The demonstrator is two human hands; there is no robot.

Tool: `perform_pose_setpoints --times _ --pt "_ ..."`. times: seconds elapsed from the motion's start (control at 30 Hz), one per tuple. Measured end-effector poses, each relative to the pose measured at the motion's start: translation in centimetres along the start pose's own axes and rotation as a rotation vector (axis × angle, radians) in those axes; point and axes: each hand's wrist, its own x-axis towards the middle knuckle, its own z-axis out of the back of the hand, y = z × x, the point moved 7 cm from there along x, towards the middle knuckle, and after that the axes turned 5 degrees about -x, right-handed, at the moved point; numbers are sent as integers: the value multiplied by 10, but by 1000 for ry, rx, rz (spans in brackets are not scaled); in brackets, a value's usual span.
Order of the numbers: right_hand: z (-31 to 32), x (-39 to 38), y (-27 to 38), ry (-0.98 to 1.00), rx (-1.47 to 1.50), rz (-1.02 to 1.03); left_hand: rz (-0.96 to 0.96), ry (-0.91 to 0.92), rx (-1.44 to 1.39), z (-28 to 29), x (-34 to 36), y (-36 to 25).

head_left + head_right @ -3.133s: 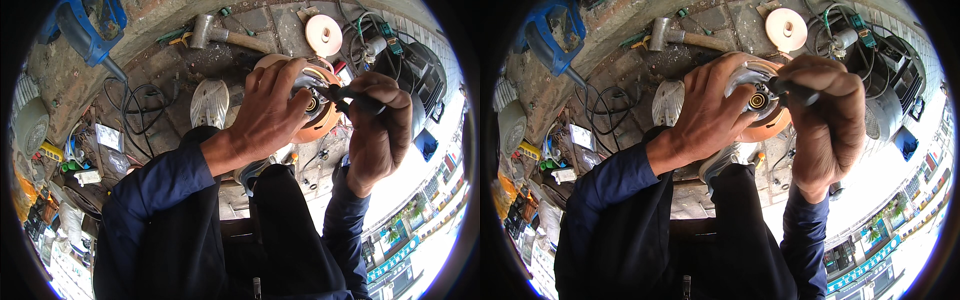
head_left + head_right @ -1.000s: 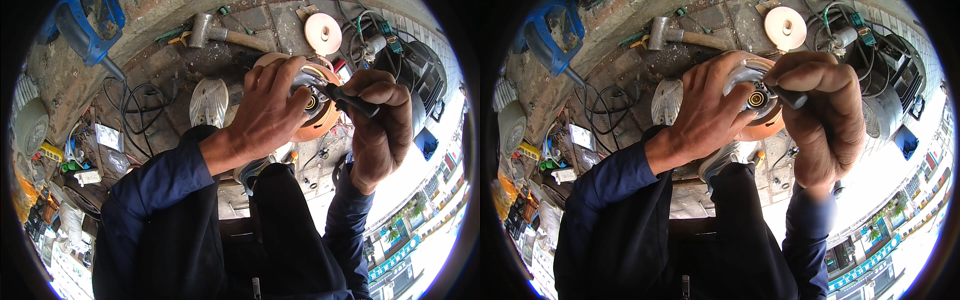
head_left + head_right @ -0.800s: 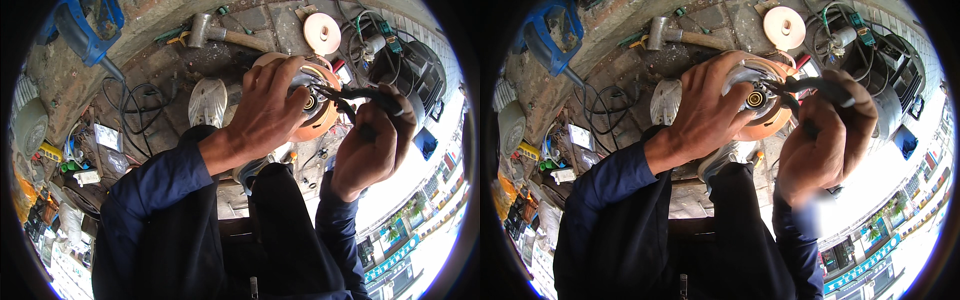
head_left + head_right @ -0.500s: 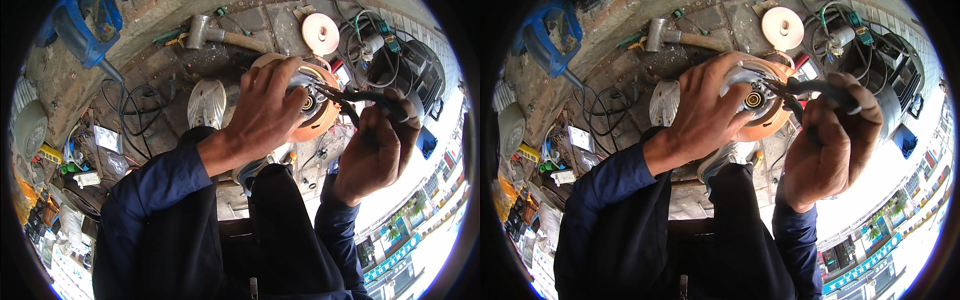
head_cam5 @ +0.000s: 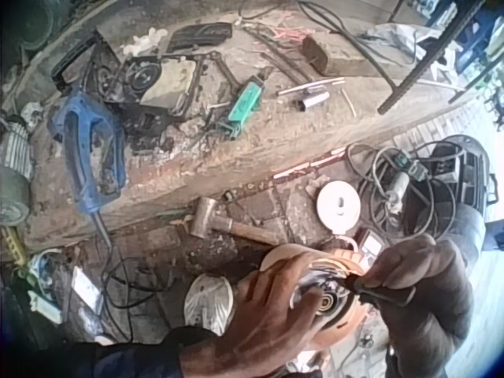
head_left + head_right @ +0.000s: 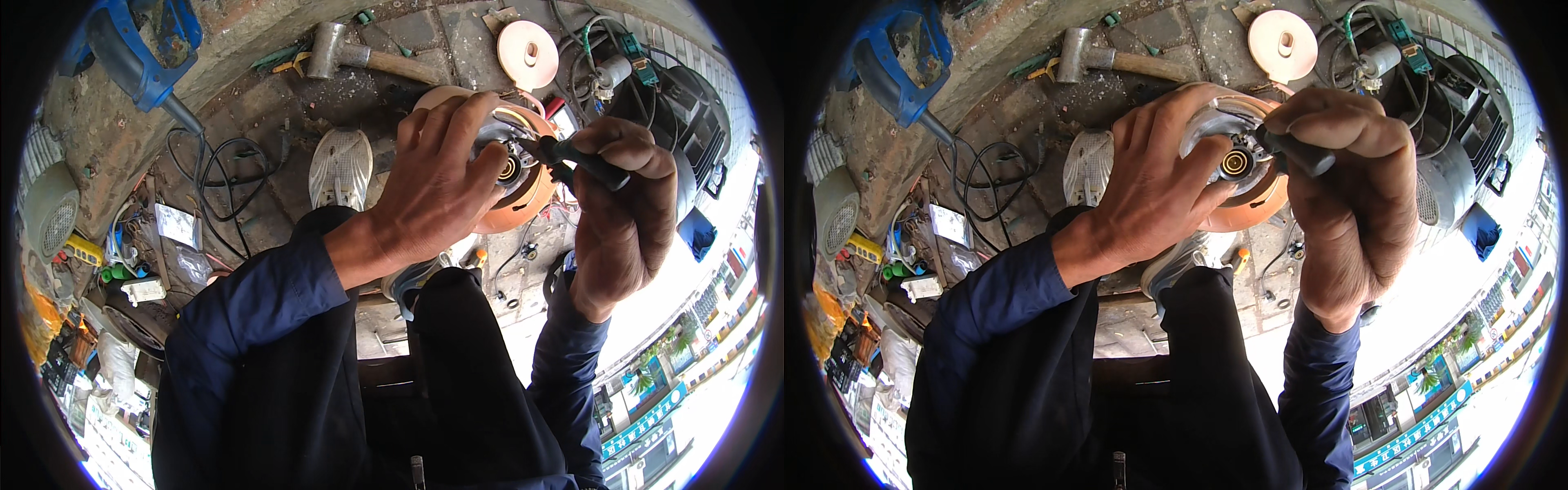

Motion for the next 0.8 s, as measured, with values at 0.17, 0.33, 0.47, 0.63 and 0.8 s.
perform_pose_setpoints --times 0.17,0.33,0.47,0.63,0.8 --pt "-1 1 1 22 9 -1 1 -3 2 0 0 0" --pt "-3 2 3 59 13 -1 -2 -1 3 -1 0 0" --pt "-3 1 0 53 4 -22 -3 -5 5 -1 0 0" --pt "6 -1 -5 -154 55 -3 -8 -7 0 0 0 0" --pt "19 -29 -9 -656 112 -106 -6 -7 13 0 0 0"
